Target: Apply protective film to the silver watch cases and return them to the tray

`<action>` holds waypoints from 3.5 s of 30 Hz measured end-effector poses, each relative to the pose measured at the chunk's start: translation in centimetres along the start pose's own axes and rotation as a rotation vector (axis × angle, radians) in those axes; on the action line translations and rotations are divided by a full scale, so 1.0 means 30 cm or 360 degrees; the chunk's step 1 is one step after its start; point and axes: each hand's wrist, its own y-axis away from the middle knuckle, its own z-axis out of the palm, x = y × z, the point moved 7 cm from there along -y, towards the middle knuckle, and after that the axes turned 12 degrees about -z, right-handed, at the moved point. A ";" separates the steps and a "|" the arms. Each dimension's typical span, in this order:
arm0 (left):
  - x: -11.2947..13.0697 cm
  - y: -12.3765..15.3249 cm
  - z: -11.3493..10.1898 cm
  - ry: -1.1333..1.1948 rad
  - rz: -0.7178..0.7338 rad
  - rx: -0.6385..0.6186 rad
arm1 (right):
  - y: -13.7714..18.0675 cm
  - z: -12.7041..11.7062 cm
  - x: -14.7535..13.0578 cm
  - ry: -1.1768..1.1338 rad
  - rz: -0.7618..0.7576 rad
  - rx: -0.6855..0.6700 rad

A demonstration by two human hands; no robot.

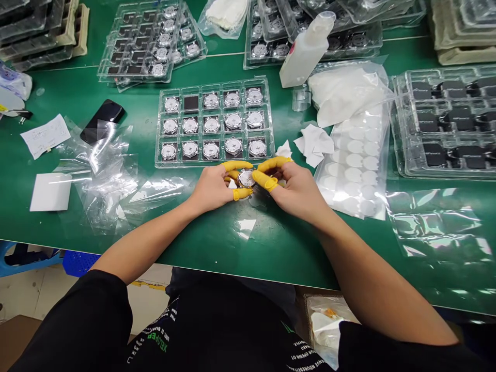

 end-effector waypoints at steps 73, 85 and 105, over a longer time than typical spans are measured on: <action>0.026 0.011 0.028 -0.0193 0.0006 -0.0147 | -0.681 0.294 -0.053 -0.0119 0.0072 -0.0120; 0.039 0.021 0.035 -0.0271 -0.0007 -0.0256 | -0.740 0.265 -0.027 0.1134 -0.0058 -0.0308; 0.011 -0.006 0.008 0.0032 0.0028 -0.0028 | -0.045 0.088 0.002 -0.0789 0.0546 -0.0074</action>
